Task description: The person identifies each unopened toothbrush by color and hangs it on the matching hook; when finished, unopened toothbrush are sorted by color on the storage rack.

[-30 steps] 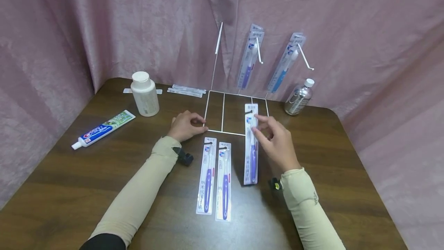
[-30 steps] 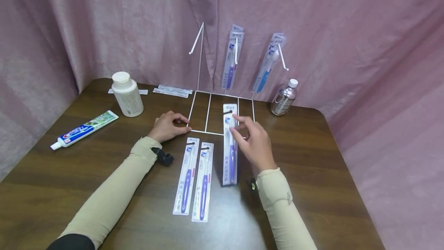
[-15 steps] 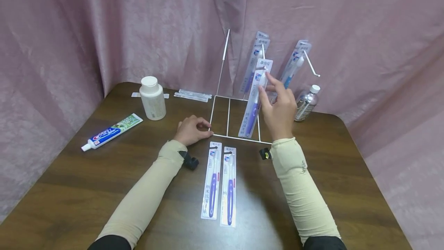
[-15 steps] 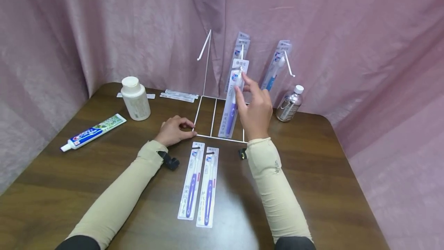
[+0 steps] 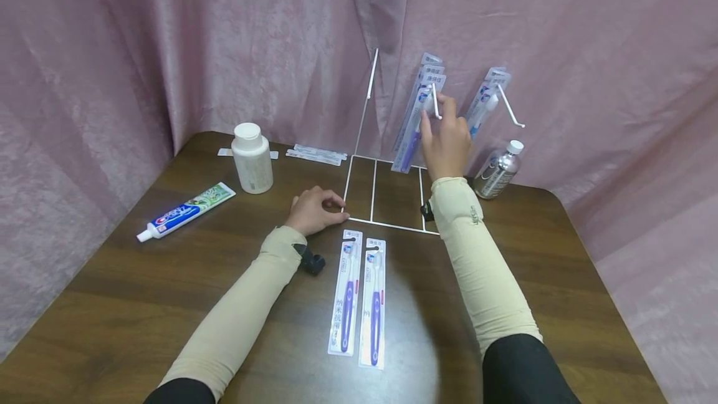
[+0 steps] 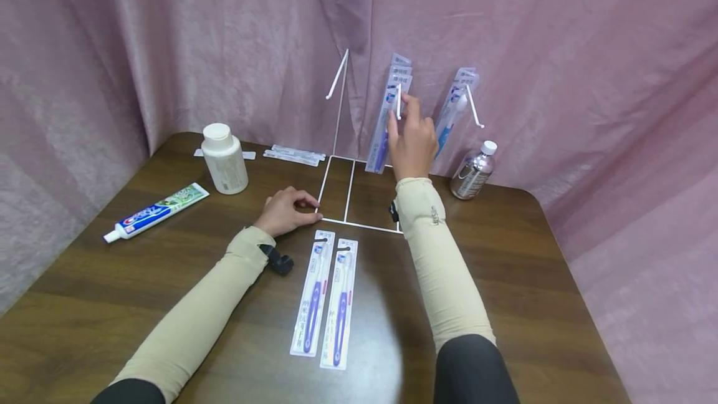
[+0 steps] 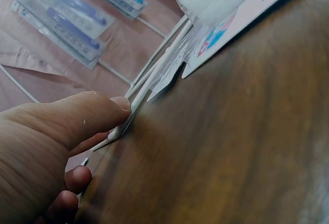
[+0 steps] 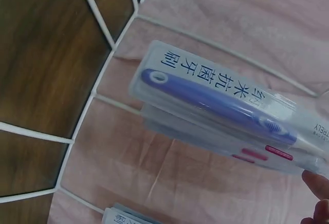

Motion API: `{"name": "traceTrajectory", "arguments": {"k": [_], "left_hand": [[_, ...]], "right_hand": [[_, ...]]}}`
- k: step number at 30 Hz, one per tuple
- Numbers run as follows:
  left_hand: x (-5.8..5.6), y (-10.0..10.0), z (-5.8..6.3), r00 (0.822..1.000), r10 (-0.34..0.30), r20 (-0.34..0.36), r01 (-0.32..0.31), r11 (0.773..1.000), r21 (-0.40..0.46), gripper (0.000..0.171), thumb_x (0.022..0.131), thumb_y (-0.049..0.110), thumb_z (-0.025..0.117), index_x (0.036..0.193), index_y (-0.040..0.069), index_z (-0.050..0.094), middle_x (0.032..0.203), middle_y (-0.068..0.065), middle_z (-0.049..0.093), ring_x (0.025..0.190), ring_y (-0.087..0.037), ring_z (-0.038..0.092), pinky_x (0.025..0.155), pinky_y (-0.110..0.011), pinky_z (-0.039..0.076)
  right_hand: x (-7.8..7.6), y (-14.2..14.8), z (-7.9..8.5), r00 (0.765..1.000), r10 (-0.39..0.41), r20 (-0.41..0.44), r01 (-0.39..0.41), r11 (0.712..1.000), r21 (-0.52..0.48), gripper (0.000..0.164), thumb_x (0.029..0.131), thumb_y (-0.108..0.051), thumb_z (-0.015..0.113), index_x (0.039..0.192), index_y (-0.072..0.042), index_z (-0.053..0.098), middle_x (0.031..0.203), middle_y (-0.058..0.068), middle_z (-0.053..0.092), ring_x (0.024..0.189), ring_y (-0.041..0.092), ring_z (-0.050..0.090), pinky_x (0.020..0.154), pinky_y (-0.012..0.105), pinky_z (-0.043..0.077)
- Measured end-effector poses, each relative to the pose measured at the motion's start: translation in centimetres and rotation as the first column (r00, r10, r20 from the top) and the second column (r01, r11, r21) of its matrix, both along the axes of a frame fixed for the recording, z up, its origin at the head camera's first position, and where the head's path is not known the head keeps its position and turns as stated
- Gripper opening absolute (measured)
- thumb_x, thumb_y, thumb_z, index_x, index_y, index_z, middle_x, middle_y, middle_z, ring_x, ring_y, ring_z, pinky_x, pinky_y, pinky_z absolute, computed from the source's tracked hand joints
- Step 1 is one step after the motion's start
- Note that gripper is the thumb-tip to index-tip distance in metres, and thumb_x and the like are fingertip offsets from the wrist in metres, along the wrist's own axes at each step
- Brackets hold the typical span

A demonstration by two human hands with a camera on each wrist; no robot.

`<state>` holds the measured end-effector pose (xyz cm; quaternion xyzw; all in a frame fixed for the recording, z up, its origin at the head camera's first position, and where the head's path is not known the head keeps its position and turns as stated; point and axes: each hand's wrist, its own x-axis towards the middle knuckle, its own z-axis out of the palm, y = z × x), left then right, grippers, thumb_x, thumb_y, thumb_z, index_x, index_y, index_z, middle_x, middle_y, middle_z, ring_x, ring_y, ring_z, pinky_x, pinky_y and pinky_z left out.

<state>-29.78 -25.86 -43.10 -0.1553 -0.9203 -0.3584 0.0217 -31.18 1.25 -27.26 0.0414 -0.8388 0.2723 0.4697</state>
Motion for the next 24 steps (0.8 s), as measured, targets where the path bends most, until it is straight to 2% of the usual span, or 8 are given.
{"name": "traceTrajectory", "arguments": {"k": [4, 8, 12, 15, 17, 19, 22, 24], "left_hand": [[0.0, 0.0, 0.0, 1.0, 0.001, -0.003, -0.001, 1.0, 0.003, 0.033, 0.084, 0.049, 0.087, 0.108, 0.027, 0.078, 0.106, 0.001, 0.063, 0.102, -0.021, 0.057, 0.099, -0.05, 0.033], [0.1, -0.1, 0.1, 1.0, -0.001, 0.001, 0.001, 1.0, 0.001, 0.033, 0.084, 0.049, 0.087, 0.107, 0.028, 0.078, 0.107, 0.001, 0.063, 0.103, -0.021, 0.057, 0.1, -0.051, 0.033], [0.2, -0.1, 0.2, 1.0, 0.001, 0.005, -0.001, 1.0, -0.004, 0.033, 0.084, 0.049, 0.087, 0.108, 0.027, 0.078, 0.107, 0.001, 0.063, 0.104, -0.022, 0.057, 0.1, -0.05, 0.033], [0.1, -0.5, 0.4, 1.0, 0.005, -0.001, -0.005, 1.0, -0.006, 0.034, 0.084, 0.049, 0.086, 0.108, 0.027, 0.078, 0.108, 0.0, 0.064, 0.105, -0.022, 0.057, 0.1, -0.05, 0.033], [0.0, -0.7, 0.5, 1.0, 0.005, -0.006, -0.005, 1.0, -0.005, 0.034, 0.084, 0.049, 0.086, 0.109, 0.026, 0.078, 0.108, 0.0, 0.064, 0.105, -0.023, 0.058, 0.1, -0.051, 0.033], [-0.1, -0.9, 0.6, 1.0, 0.005, -0.008, -0.005, 1.0, -0.006, 0.035, 0.084, 0.048, 0.086, 0.11, 0.026, 0.078, 0.109, 0.0, 0.064, 0.105, -0.023, 0.058, 0.1, -0.051, 0.033], [-0.2, -1.1, 0.7, 1.0, 0.006, -0.006, -0.006, 1.0, -0.004, 0.035, 0.084, 0.048, 0.086, 0.11, 0.025, 0.078, 0.109, -0.001, 0.064, 0.106, -0.024, 0.058, 0.101, -0.052, 0.033], [-0.3, -1.2, 0.6, 1.0, 0.005, -0.006, -0.005, 1.0, -0.005, 0.036, 0.084, 0.048, 0.086, 0.111, 0.026, 0.078, 0.11, -0.001, 0.064, 0.106, -0.024, 0.058, 0.1, -0.052, 0.033]], "right_hand": [[-1.3, 0.1, 0.3, 0.998, -0.032, 0.06, 0.032, 0.999, -0.002, 0.041, 0.102, -0.035, 0.069, 0.137, -0.016, 0.061, 0.086, 0.027, 0.068, 0.085, 0.048, 0.066, 0.074, 0.061, 0.05], [-1.6, 0.1, 0.4, 0.993, -0.055, 0.101, 0.055, 0.998, 0.003, 0.044, 0.102, -0.037, 0.069, 0.141, -0.021, 0.058, 0.086, 0.027, 0.068, 0.086, 0.049, 0.066, 0.073, 0.062, 0.05], [-0.4, 0.2, -0.3, 0.995, 0.0, 0.095, 0.002, 1.0, -0.026, 0.048, 0.098, -0.031, 0.073, 0.141, -0.017, 0.057, 0.097, 0.021, 0.074, 0.086, 0.047, 0.067, 0.075, 0.059, 0.05], [1.8, -0.3, -2.1, 0.983, 0.127, 0.133, -0.112, 0.987, -0.115, 0.045, 0.098, -0.025, 0.072, 0.138, -0.011, 0.057, 0.108, 0.014, 0.077, 0.082, 0.039, 0.069, 0.071, 0.049, 0.05], [3.6, -0.8, -4.1, 0.951, 0.236, 0.202, -0.193, 0.958, -0.21, 0.04, 0.099, -0.023, 0.069, 0.135, -0.009, 0.058, 0.109, 0.011, 0.077, 0.077, 0.034, 0.066, 0.067, 0.042, 0.047], [5.5, -1.2, -6.4, 0.894, 0.354, 0.276, -0.257, 0.907, -0.333, 0.035, 0.101, -0.022, 0.066, 0.133, -0.009, 0.059, 0.106, 0.012, 0.077, 0.077, 0.029, 0.066, 0.065, 0.033, 0.044], [7.9, -1.4, -9.8, 0.797, 0.502, 0.337, -0.279, 0.799, -0.533, 0.03, 0.105, -0.021, 0.062, 0.131, -0.006, 0.06, 0.102, 0.015, 0.076, 0.07, 0.024, 0.06, 0.059, 0.026, 0.043], [9.3, -1.5, -11.7, 0.747, 0.571, 0.34, -0.261, 0.722, -0.64, 0.025, 0.107, -0.018, 0.06, 0.128, -0.004, 0.061, 0.099, 0.018, 0.074, 0.068, 0.02, 0.059, 0.056, 0.023, 0.043]]}}
